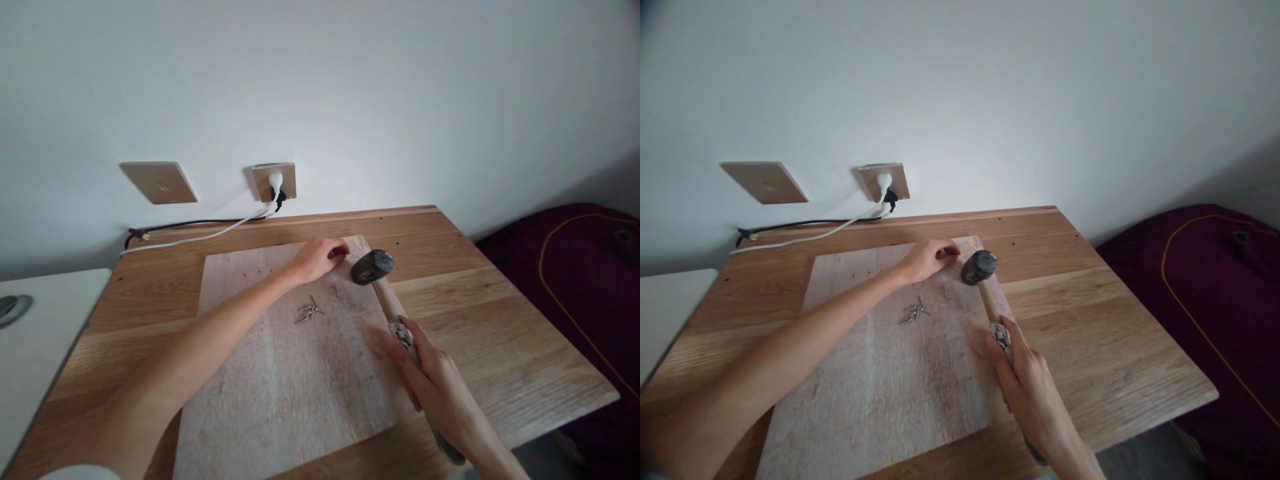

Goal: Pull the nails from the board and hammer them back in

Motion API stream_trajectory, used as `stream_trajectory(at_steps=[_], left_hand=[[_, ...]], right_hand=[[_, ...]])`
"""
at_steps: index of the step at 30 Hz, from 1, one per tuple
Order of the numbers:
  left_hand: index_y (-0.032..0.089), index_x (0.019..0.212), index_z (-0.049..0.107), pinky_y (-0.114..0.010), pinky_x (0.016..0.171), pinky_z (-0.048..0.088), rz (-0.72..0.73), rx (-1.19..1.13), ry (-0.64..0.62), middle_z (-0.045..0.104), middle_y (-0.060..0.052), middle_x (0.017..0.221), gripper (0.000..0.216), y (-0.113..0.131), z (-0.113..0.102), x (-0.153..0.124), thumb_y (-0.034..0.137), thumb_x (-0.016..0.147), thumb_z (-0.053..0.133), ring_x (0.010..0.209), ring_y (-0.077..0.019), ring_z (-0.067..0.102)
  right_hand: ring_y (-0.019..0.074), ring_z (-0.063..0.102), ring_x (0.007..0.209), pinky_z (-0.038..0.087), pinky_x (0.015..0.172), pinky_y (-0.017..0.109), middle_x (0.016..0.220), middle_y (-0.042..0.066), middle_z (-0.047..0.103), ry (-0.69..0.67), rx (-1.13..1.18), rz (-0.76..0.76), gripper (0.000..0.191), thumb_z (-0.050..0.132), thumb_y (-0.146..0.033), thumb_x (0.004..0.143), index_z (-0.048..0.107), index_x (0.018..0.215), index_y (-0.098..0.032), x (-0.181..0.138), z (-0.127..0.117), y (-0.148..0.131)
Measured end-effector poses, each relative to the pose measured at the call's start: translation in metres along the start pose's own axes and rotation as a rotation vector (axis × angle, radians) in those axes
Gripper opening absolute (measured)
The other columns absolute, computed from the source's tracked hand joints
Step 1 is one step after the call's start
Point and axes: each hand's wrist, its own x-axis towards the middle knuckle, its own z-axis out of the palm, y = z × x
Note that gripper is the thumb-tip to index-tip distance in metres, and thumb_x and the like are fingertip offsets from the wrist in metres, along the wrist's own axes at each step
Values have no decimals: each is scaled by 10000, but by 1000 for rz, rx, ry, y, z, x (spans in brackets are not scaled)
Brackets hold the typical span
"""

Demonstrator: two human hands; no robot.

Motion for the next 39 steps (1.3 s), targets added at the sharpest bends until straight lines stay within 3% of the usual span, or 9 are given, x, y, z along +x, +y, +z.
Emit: stream_trajectory(at_steps=[5,8,13,18,29,39], left_hand=[[166,1001,784,-332,844,531,70,75,-23,806,-87,991,208,2,1,0,65,908,629,901,-192,722],[158,979,779,-323,823,522,78,74,-26,800,-90,992,176,2,1,2,61,898,656,899,-195,721],[178,980,763,-299,784,518,36,65,-38,792,-61,941,130,2,3,3,103,922,674,849,-178,719],[196,1143,712,-281,781,530,-20,12,1,798,-46,986,240,1,4,1,127,915,682,818,-155,721],[162,1131,686,-262,738,524,-86,-130,-17,796,-48,940,306,-7,5,5,163,837,772,786,-148,710],[169,1123,715,-264,736,532,-103,-190,-3,819,-59,964,277,-7,6,4,143,847,721,811,-165,742]], right_hand=[[134,451,357,379,378,240,468,-105,478,-90,110,31,431,528,-663,975,593,1077,-249,3,0,-5],[102,389,364,356,353,218,516,-107,449,-96,196,71,421,537,-669,964,556,967,-248,8,-1,-10],[82,370,359,321,339,198,561,-109,464,-54,217,16,452,558,-649,962,551,1109,-222,21,-9,-14],[79,384,357,320,346,195,573,-108,469,-38,191,-43,488,547,-615,990,553,1251,-202,33,-15,-19],[99,419,340,332,365,213,517,-118,464,-45,160,-94,450,521,-588,1006,555,1254,-214,38,-7,-18],[136,474,338,361,402,240,430,-115,472,-49,31,-83,405,504,-572,994,565,1178,-217,37,-6,-21]])
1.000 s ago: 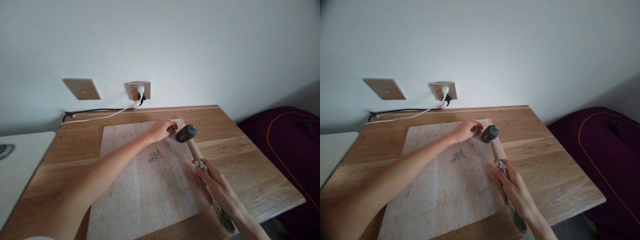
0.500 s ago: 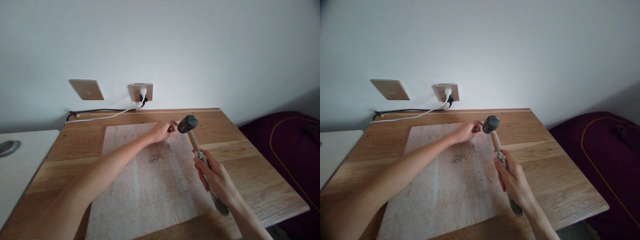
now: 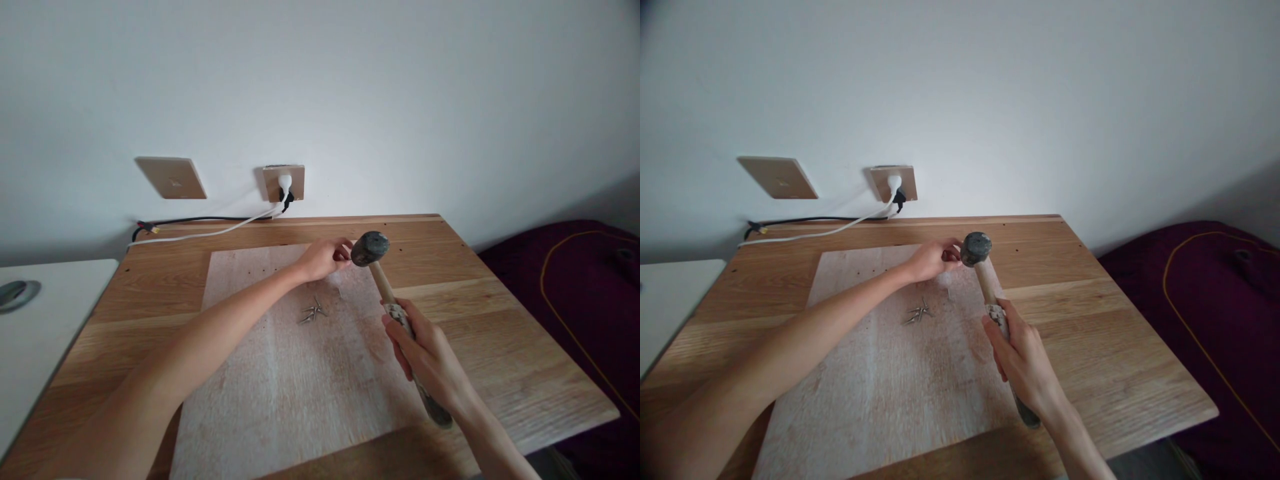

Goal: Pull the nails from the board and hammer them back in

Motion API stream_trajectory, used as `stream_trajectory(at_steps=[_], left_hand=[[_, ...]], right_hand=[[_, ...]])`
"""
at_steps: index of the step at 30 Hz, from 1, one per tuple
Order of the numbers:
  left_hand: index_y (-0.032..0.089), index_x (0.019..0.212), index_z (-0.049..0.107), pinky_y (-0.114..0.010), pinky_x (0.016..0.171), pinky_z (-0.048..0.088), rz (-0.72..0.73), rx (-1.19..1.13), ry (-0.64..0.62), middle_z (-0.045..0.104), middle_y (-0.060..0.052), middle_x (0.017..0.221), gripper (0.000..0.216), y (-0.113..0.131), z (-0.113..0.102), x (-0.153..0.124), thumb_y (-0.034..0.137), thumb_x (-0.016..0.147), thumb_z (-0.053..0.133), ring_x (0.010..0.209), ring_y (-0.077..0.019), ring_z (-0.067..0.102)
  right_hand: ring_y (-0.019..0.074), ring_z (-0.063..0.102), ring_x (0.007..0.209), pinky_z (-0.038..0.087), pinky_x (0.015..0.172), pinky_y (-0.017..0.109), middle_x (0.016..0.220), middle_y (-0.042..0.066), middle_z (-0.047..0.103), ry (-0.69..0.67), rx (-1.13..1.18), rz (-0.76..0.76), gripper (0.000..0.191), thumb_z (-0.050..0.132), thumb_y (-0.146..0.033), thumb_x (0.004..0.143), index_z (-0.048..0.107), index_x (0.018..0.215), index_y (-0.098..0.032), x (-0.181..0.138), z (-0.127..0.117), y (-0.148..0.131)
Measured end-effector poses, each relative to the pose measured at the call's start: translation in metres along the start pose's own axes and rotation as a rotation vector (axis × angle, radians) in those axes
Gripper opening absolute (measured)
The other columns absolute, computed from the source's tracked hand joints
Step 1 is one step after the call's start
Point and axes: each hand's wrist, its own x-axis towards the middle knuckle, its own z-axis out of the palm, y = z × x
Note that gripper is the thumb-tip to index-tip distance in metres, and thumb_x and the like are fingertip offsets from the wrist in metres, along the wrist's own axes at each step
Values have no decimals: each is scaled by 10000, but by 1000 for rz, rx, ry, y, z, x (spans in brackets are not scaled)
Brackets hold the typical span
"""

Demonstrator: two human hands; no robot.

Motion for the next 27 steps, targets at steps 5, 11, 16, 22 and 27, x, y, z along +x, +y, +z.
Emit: stream_trajectory(at_steps=[5,11,16,22,27], left_hand=[[172,1139,731,-268,756,534,-1,13,-12,820,-46,962,362,2,-1,0,58,796,703,813,-163,738],[178,1061,739,-262,716,510,19,38,21,800,-28,906,280,3,-2,1,93,795,735,777,-154,711],[177,1058,736,-254,692,489,21,48,5,798,-20,900,284,3,-2,1,74,794,713,772,-151,710],[183,1060,736,-249,687,484,26,61,3,796,-17,900,270,6,-3,0,95,806,718,776,-151,712],[200,1074,739,-258,714,499,19,75,-11,801,-14,915,272,7,-3,-1,128,812,741,792,-159,721]], right_hand=[[137,485,344,359,409,243,431,-114,477,-35,-22,-4,368,506,-557,1001,578,1130,-220,2,-2,3],[128,480,350,368,418,235,433,-113,495,-40,-22,-10,362,501,-556,1007,577,1132,-225,2,-3,3],[132,481,349,350,404,234,433,-113,494,-29,-22,-8,376,499,-558,1009,578,1164,-224,2,-2,3],[142,489,351,366,414,246,432,-113,483,-18,-14,-15,417,506,-570,1004,584,1200,-210,-1,0,3],[148,496,358,360,406,246,439,-111,493,-18,-23,2,437,519,-576,993,578,1230,-213,-3,1,3]])
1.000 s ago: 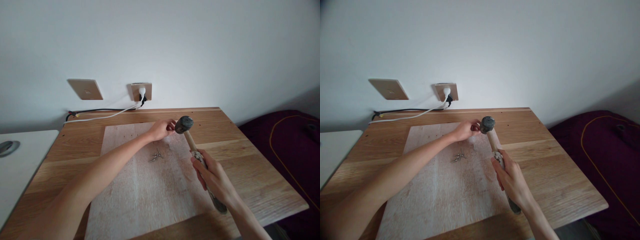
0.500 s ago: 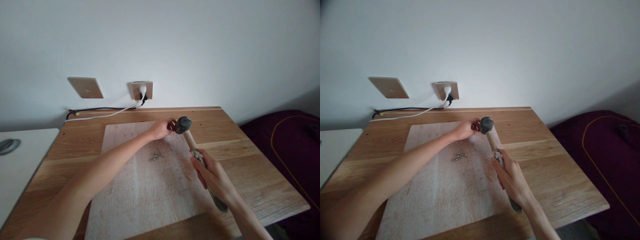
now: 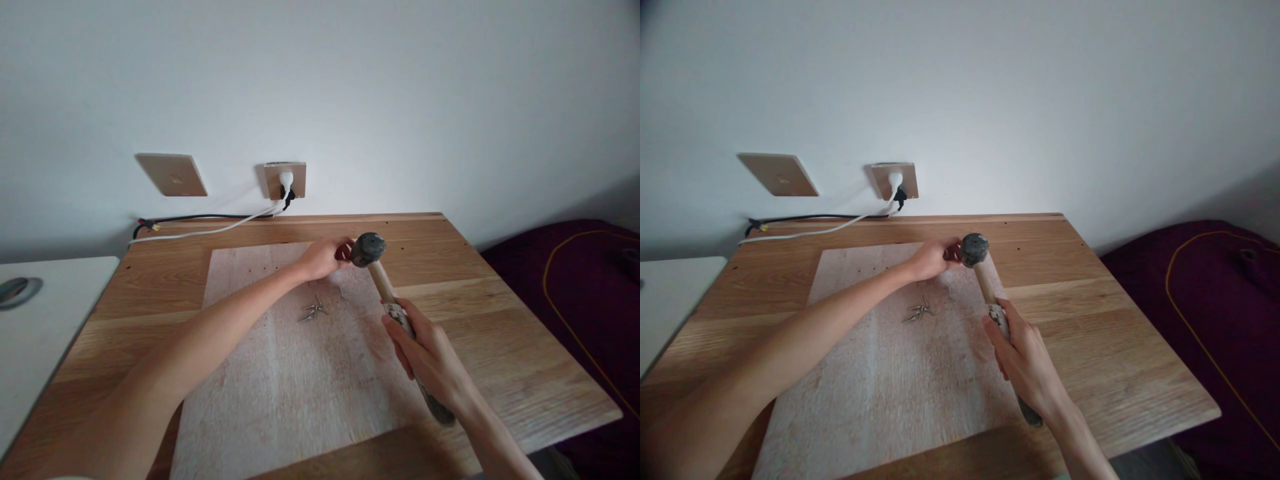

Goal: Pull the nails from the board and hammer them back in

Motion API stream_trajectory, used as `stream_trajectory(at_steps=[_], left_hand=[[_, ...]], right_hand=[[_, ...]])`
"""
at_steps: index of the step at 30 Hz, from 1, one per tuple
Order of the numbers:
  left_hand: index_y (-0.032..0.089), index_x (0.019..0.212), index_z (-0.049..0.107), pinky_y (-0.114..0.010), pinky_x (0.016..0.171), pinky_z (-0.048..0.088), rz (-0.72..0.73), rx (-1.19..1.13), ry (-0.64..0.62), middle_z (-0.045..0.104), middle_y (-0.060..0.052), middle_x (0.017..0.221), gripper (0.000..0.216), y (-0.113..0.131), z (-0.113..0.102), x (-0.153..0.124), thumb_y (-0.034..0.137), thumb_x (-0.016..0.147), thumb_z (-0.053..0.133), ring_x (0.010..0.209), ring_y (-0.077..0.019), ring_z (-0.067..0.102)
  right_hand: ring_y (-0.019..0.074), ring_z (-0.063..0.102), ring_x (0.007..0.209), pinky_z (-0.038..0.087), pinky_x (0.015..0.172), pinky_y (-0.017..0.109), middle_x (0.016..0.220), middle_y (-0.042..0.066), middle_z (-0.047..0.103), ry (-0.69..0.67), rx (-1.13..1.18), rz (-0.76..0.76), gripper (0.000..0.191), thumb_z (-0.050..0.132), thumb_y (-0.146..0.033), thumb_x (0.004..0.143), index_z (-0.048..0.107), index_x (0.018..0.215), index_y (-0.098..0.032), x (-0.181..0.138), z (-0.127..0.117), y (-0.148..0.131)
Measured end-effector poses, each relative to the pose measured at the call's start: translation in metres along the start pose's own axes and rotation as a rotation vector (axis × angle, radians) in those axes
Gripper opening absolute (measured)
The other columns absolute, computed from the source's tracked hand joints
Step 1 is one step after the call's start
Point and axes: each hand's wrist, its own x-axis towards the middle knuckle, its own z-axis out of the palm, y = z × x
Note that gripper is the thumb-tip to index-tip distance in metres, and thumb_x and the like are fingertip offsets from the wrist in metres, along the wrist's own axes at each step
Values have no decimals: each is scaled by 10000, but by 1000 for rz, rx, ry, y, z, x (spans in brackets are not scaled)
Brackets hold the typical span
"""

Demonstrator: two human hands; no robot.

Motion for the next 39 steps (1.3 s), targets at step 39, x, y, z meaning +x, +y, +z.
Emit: stream_trajectory(at_steps=[39], left_hand=[[244,937,760,-300,832,564,540,541,-366,778,-42,917,273,50,-23,-63,37,980,587,954,-197,732]], right_hand=[[136,447,379,355,394,245,474,-105,474,25,103,85,450,531,-637,965,592,1126,-220,-20,1,23]])
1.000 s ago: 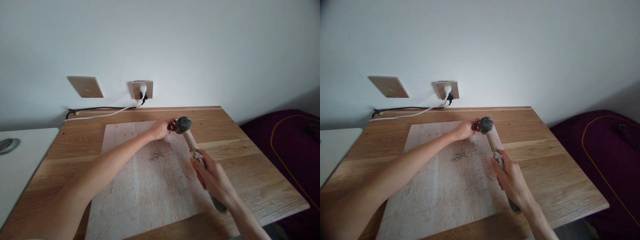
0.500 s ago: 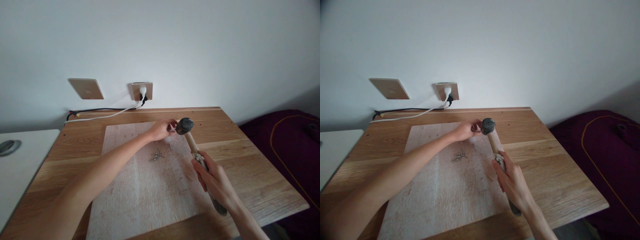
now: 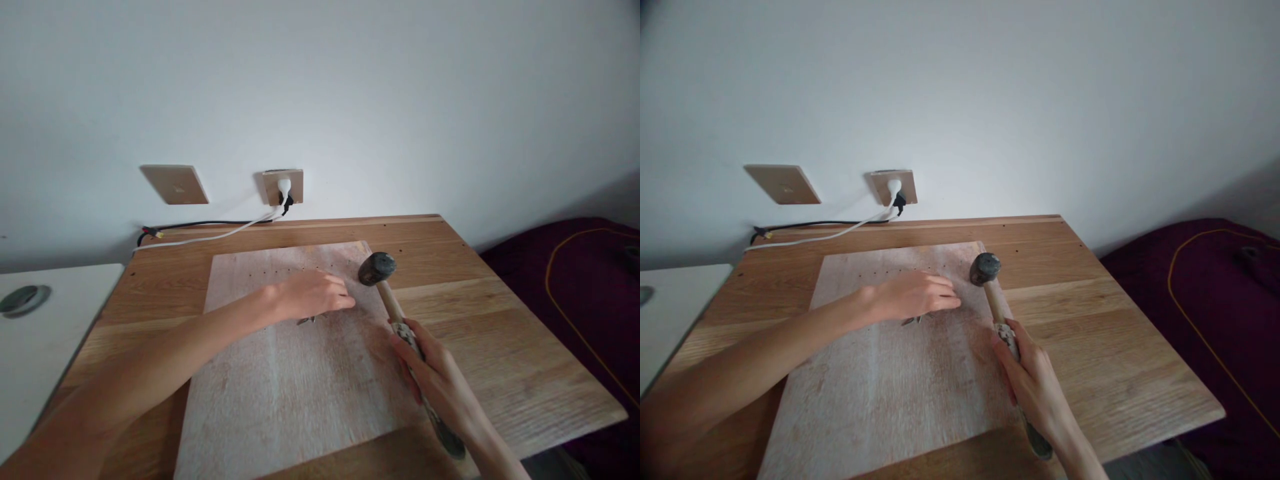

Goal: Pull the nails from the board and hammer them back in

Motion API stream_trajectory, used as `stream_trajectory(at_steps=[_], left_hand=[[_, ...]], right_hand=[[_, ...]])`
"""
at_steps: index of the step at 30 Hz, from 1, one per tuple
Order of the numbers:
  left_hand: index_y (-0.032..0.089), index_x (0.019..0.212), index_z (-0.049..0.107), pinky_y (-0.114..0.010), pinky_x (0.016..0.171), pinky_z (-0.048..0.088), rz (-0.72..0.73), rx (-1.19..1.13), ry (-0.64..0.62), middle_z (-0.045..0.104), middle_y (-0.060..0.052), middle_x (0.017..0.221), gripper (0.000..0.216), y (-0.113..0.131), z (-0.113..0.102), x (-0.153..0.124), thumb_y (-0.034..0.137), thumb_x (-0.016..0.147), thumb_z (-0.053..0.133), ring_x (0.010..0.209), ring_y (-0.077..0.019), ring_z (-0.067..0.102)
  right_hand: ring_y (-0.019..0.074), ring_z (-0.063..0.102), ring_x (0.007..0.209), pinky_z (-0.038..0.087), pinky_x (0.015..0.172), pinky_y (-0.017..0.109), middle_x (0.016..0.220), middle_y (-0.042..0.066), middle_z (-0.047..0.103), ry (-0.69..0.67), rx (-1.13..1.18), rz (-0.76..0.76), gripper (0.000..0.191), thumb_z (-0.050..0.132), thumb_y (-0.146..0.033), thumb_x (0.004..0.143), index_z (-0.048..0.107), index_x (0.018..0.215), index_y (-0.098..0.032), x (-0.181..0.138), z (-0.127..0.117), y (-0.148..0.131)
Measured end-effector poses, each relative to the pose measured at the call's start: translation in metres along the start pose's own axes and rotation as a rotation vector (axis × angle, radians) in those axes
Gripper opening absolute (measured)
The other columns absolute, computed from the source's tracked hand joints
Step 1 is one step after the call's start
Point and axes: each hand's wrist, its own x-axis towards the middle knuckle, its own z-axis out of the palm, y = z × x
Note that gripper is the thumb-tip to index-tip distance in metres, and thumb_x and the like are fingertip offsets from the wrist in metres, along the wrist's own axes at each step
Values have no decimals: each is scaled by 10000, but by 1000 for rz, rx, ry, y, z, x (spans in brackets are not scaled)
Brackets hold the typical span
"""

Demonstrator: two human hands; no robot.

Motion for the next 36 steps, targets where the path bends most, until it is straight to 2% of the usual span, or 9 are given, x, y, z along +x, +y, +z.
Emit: stream_trajectory(at_steps=[2,5,8,10,13,17,28,33,36], left_hand=[[242,902,763,-313,836,564,-12,15,-4,763,-39,867,265,-3,1,2,44,975,603,913,-198,726],[250,1015,788,-334,882,563,-58,-51,55,779,-51,942,253,-14,0,3,85,996,596,947,-202,722],[243,1148,791,-352,915,563,-243,-201,247,781,-74,1074,252,-33,1,4,155,1019,593,992,-202,720],[209,1133,802,-351,896,570,-396,-302,362,780,-86,1063,233,-46,5,5,161,997,618,955,-196,723],[176,1035,813,-327,851,573,-524,-412,413,794,-77,991,186,-58,12,7,119,931,670,877,-181,727],[188,976,804,-317,853,570,-544,-457,414,820,-49,984,157,-59,20,7,103,896,698,867,-177,740],[200,974,805,-329,866,564,-499,-294,387,814,-50,977,189,-57,27,6,76,899,684,905,-193,746],[182,962,807,-327,837,566,-485,-298,392,798,-75,981,153,-56,29,7,95,918,688,879,-193,735],[181,1044,790,-305,794,561,-507,-335,411,797,-63,951,193,-54,28,7,85,915,683,832,-175,725]], right_hand=[[136,449,378,356,396,246,472,-103,476,-10,7,-5,442,529,-639,964,590,1103,-224,0,0,-1],[136,446,367,365,405,248,453,-108,469,-21,10,-11,440,526,-635,968,587,1110,-224,1,1,-2],[136,448,366,360,398,246,451,-106,471,-13,17,-3,451,532,-637,962,592,1117,-218,2,1,-2],[136,446,367,357,390,246,458,-105,476,-8,26,11,477,536,-644,956,595,1146,-211,2,1,-1],[136,446,370,362,391,244,463,-110,469,-5,41,20,515,539,-647,959,590,1211,-201,1,1,0],[140,465,382,373,402,247,469,-108,474,-5,30,14,514,546,-638,963,593,1225,-198,0,1,0],[140,466,391,370,411,255,465,-92,491,-13,6,13,542,536,-656,961,613,1212,-182,1,-1,-6],[120,421,361,352,397,242,467,-111,455,3,12,-36,529,529,-640,976,586,1232,-180,4,-1,-19],[115,405,352,345,391,237,458,-117,448,-24,20,-54,509,524,-621,984,571,1235,-181,8,3,-30]])
